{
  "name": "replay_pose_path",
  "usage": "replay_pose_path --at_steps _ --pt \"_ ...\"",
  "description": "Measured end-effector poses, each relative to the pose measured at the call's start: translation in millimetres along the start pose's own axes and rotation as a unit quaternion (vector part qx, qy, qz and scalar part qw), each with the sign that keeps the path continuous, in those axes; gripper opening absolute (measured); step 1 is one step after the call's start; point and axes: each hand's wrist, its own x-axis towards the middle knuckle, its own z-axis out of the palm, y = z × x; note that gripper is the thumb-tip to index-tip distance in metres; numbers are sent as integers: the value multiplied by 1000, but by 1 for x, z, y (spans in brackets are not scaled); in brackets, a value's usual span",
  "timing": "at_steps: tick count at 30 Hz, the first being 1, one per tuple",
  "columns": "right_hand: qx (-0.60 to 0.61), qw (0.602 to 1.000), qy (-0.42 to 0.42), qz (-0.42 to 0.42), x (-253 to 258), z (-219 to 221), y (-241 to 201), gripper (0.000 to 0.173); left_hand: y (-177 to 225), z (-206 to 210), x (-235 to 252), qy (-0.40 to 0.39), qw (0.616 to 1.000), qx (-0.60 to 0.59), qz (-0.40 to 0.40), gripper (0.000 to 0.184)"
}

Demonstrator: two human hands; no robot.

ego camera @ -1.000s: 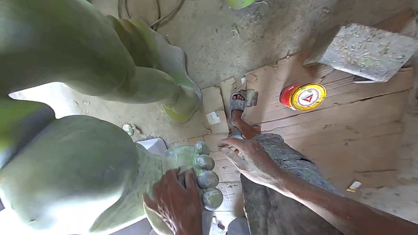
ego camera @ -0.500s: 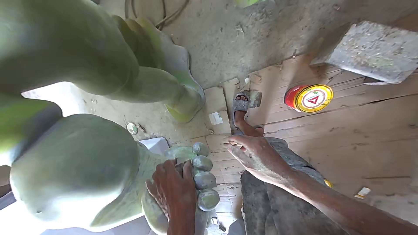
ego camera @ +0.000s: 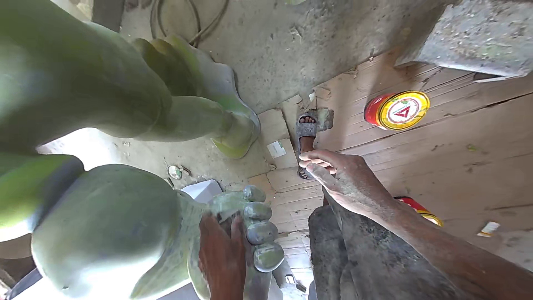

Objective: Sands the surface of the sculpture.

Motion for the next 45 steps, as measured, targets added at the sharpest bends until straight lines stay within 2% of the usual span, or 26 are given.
replay_pose_path --at_steps 4,8,10,14,17,20,23,26,29,31,33,36,39,42,45 --pt "2 1000 -14 3 1 8 -3 30 3 -18 -29 -31 998 58 22 43" --pt "2 1000 -27 -12 1 18 -13 27 12 7 10 30 999 18 12 42" --pt "-8 999 -36 -27 0 22 -20 26 17 12 26 26 999 11 17 43" --pt "-16 997 -41 -66 2 25 -21 28 3 -8 -6 -10 999 22 28 47" --pt "-21 997 -52 -56 4 22 -9 30 -9 -18 -32 -21 996 64 57 46" --pt "-31 997 -62 -25 7 22 -3 31 0 -7 0 -9 998 44 49 46" --pt "-31 998 -53 -32 10 21 -11 31 12 3 27 -14 999 13 33 43" --pt "-24 998 -41 -51 14 13 -19 31 4 -14 0 -41 998 32 44 48" --pt "-27 998 -36 -48 22 6 -8 32 -8 -34 -32 -80 992 81 56 49" --pt "-24 999 -44 -14 26 5 -5 32 -14 -25 -25 -32 993 87 79 49" --pt "-30 999 -38 -5 30 7 -6 32 -8 -10 4 5 994 69 86 48" --pt "-32 999 -20 -37 33 7 -15 32 7 -2 33 -16 996 47 70 43" --pt "-36 997 -16 -74 39 0 -19 31 5 -12 6 -28 996 54 60 48" --pt "-40 996 -32 -74 47 -7 -11 34 -6 -25 -31 -44 993 98 56 49" --pt "-68 995 -22 -66 53 -10 -4 35 -14 -10 -15 28 988 107 111 52"
